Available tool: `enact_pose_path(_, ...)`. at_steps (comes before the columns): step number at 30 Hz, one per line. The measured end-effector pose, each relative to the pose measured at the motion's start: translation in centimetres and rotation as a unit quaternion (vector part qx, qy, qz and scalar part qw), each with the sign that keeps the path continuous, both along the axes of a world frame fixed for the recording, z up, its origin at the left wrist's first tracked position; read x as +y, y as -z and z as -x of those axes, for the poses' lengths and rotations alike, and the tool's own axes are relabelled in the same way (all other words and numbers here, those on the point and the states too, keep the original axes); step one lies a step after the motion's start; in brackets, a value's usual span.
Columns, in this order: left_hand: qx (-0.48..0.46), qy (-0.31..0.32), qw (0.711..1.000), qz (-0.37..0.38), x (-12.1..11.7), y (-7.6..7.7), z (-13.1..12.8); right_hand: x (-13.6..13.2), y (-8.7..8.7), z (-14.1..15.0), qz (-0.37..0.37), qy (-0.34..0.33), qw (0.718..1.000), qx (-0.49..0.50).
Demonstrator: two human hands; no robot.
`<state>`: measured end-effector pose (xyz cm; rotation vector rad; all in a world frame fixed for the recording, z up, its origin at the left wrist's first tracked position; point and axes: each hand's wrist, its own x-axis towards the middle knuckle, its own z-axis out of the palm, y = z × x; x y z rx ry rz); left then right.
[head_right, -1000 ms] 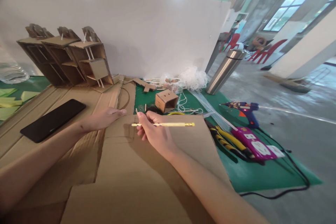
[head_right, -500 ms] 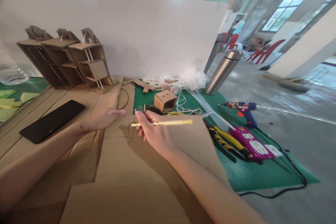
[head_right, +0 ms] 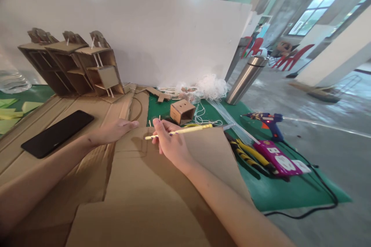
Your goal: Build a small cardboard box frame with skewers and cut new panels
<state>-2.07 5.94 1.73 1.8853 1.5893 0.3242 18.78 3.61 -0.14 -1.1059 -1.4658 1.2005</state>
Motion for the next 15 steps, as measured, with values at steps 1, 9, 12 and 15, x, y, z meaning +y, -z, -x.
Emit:
enact_pose_path(1, -0.001, 0.0, 1.0, -0.002, 0.0, 0.0, 0.0, 0.2, 0.0, 0.0, 0.0, 0.008, 1.0, 0.019)
enact_pose_path(9, -0.009, 0.007, 1.0, -0.023, 0.1, 0.3, 0.1, 1.5, -1.1, 1.0, 0.002, -0.018, 1.0, 0.009)
enact_pose_path(12, -0.013, 0.01, 1.0, -0.023, 0.2, 0.4, 0.2, 1.4, -1.0, 1.3, -0.003, -0.001, 1.0, 0.0)
enact_pose_path(15, -0.015, 0.009, 1.0, -0.023, 0.2, 0.4, 0.2, 1.2, -0.7, 1.5, -0.028, 0.009, 0.999, -0.025)
